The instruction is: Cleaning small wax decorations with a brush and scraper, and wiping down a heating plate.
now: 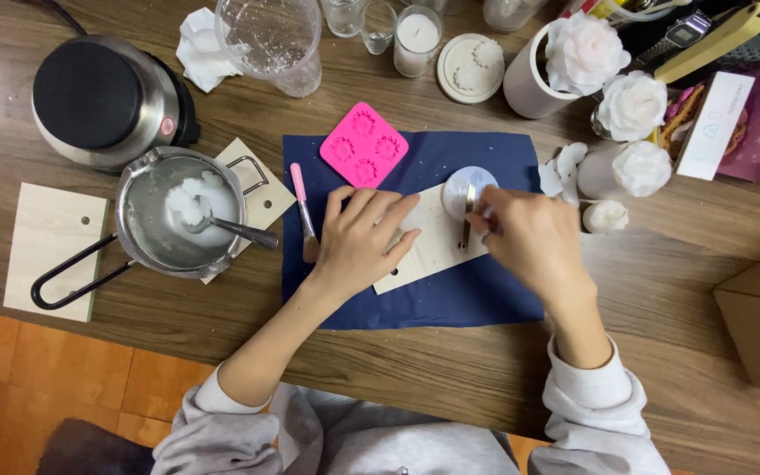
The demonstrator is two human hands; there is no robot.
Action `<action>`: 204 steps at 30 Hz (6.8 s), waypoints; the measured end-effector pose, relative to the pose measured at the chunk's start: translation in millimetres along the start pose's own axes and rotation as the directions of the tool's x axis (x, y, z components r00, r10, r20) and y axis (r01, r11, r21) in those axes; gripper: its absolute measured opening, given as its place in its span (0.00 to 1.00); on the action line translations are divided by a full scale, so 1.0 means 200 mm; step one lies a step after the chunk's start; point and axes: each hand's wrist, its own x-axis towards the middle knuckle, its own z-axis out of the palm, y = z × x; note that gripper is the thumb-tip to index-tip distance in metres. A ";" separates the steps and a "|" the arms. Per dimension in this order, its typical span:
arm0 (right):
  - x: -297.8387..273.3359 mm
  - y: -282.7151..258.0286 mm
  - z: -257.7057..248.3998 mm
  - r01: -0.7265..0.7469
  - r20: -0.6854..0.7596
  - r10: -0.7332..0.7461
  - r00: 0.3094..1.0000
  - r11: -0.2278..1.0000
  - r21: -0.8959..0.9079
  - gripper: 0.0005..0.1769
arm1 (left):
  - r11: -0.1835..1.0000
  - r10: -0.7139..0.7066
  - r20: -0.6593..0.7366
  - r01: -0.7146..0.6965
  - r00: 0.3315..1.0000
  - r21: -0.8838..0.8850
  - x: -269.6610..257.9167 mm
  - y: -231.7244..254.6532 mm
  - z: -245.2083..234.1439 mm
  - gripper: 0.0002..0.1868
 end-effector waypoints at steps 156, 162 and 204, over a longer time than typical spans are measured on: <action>0.16 0.11 0.20 -0.170 0.102 0.136 0.985 0.825 0.539 0.09 | 0.439 -0.452 0.222 0.431 0.864 -0.788 -0.04 -0.09 0.15 0.07; 0.12 0.05 0.10 -0.232 0.126 0.195 0.973 0.829 0.509 0.10 | 0.413 -0.485 0.278 0.497 0.829 -0.763 0.03 0.04 -0.02 0.09; 0.08 -0.01 0.05 -0.223 0.141 0.177 0.974 0.856 0.467 0.08 | 0.438 -0.487 0.311 0.537 0.816 -0.722 0.02 0.08 -0.04 0.05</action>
